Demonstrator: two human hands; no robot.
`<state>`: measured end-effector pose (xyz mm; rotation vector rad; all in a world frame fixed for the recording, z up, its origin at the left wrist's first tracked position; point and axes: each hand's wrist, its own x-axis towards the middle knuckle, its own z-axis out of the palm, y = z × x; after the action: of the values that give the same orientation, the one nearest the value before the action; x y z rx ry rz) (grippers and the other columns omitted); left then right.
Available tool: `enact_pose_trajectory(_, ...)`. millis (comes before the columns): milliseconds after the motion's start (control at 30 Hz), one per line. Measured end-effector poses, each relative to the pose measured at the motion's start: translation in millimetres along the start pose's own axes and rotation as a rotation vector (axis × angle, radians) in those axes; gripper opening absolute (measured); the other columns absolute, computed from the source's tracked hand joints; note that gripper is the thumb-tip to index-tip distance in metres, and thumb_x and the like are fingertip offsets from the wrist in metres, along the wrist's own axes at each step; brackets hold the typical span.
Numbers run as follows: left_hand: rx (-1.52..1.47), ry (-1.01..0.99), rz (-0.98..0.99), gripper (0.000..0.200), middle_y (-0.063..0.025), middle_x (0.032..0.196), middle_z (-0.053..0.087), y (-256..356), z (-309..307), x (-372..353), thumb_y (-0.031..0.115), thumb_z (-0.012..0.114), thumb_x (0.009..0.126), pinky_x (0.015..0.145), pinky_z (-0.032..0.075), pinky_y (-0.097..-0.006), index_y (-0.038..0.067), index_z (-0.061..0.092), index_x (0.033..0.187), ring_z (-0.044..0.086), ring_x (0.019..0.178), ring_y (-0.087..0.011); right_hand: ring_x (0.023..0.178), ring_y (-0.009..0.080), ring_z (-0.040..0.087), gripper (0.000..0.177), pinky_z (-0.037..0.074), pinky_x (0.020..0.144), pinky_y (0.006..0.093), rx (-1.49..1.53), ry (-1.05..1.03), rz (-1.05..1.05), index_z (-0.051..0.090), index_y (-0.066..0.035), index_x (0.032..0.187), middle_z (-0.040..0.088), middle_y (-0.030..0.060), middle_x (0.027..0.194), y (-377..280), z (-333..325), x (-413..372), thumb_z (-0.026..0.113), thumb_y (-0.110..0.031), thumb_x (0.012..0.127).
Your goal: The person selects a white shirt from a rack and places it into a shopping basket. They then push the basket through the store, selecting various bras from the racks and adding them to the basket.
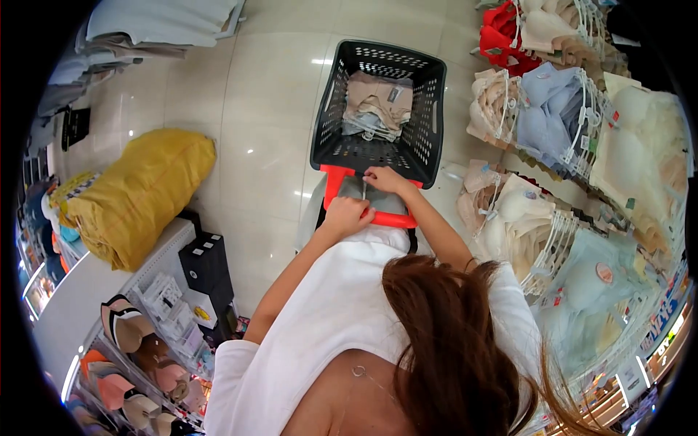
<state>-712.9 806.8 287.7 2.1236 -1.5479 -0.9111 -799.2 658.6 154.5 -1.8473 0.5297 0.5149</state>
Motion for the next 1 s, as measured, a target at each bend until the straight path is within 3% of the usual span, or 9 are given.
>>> enact_pose_trajectory(133, -0.01, 0.008, 0.024, 0.028, -0.0127, 0.057, 0.058, 1, -1, 2, 0.029, 0.053, 0.078, 0.05, 0.044, -0.0417, 0.007, 0.059, 0.062, 0.057, 0.054, -0.0301, 0.073, 0.035, 0.061, 0.035, 0.048, 0.067, 0.0398, 0.036, 0.215, 0.077, 0.062, 0.0, 0.085, 0.063, 0.0181, 0.076, -44, -13, -70, 0.052, -0.034, 0.086)
enact_pose_trajectory(233, -0.03, -0.008, -0.001, 0.029, -0.0141, 0.056, 0.058, -3, -6, 10, 0.029, 0.054, 0.077, 0.052, 0.045, -0.042, 0.006, 0.063, 0.063, 0.058, 0.054, -0.0312, 0.066, 0.0394, 0.058, 0.033, 0.048, 0.064, 0.0457, 0.121, 0.365, 0.022, 0.063, -0.003, 0.076, 0.06, 0.0209, 0.07, -70, -7, -105, 0.05, -0.032, 0.086)
enact_pose_trajectory(300, -0.024, 0.011, 0.0, 0.028, -0.0148, 0.056, 0.058, -7, -8, 16, 0.03, 0.055, 0.076, 0.053, 0.046, -0.042, 0.006, 0.065, 0.064, 0.058, 0.054, -0.0317, 0.062, 0.0383, 0.058, 0.034, 0.047, 0.059, 0.0474, -0.157, 0.587, 0.094, 0.061, -0.004, 0.072, 0.059, 0.0204, 0.065, -89, -8, -110, 0.048, -0.031, 0.086)
enact_pose_trajectory(333, -0.029, 0.042, -0.045, 0.028, -0.0156, 0.056, 0.058, -8, -8, 19, 0.03, 0.056, 0.075, 0.054, 0.047, -0.042, 0.006, 0.066, 0.065, 0.058, 0.054, -0.0323, 0.062, 0.0383, 0.058, 0.034, 0.047, 0.059, 0.0474, -0.151, 0.634, 0.119, 0.061, -0.004, 0.072, 0.059, 0.0204, 0.065, -92, -10, -108, 0.048, -0.031, 0.086)
enact_pose_trajectory(500, 0.092, 0.127, 0.071, 0.029, -0.0167, 0.06, 0.059, -14, -28, 51, 0.03, 0.055, 0.077, 0.058, 0.048, -0.0426, 0.006, 0.067, 0.069, 0.059, 0.057, -0.0328, 0.054, 0.0376, 0.055, 0.029, 0.045, 0.051, 0.0475, -0.191, 0.817, -0.049, 0.058, -0.004, 0.069, 0.055, 0.019, 0.057, -92, -27, -86, 0.05, -0.027, 0.085)
enact_pose_trajectory(567, 0.098, 0.072, 0.087, 0.03, -0.0169, 0.06, 0.059, -19, -41, 72, 0.03, 0.054, 0.078, 0.058, 0.048, -0.043, 0.005, 0.067, 0.069, 0.06, 0.057, -0.033, 0.049, 0.0364, 0.053, 0.024, 0.043, 0.046, 0.0454, -0.237, 0.908, -0.15, 0.057, -0.004, 0.068, 0.053, 0.0181, 0.053, -91, -38, -77, 0.053, -0.023, 0.083)
enact_pose_trajectory(633, 0.111, 0.014, 0.101, 0.03, -0.0172, 0.061, 0.059, -19, -48, 93, 0.029, 0.052, 0.079, 0.058, 0.048, -0.0434, 0.004, 0.067, 0.069, 0.06, 0.058, -0.0331, 0.049, 0.0367, 0.054, 0.026, 0.044, 0.047, 0.0459, -0.255, 0.965, -0.164, 0.057, -0.005, 0.067, 0.054, 0.0182, 0.053, -89, -51, -66, 0.052, -0.025, 0.083)
enact_pose_trajectory(867, 0.252, 0.261, 0.176, 0.036, -0.0187, 0.059, 0.059, -18, -59, 153, 0.03, 0.049, 0.082, 0.055, 0.048, -0.0447, 0.004, 0.065, 0.063, 0.059, 0.055, -0.0349, 0.05, 0.0319, 0.057, 0.027, 0.046, 0.049, 0.0437, -0.424, 1.059, -0.192, 0.058, -0.007, 0.064, 0.056, 0.0131, 0.055, -83, -108, -44, 0.053, -0.027, 0.082)
enact_pose_trajectory(1000, 0.192, 0.226, 0.185, 0.037, -0.0203, 0.059, 0.058, -12, -80, 184, 0.03, 0.05, 0.08, 0.056, 0.049, -0.0437, 0.002, 0.064, 0.06, 0.06, 0.057, -0.035, 0.065, 0.0292, 0.056, 0.017, 0.046, 0.059, 0.0398, -0.435, 1.331, -0.274, 0.057, -0.006, 0.067, 0.058, 0.0114, 0.068, -87, -160, -62, 0.056, -0.018, 0.079)
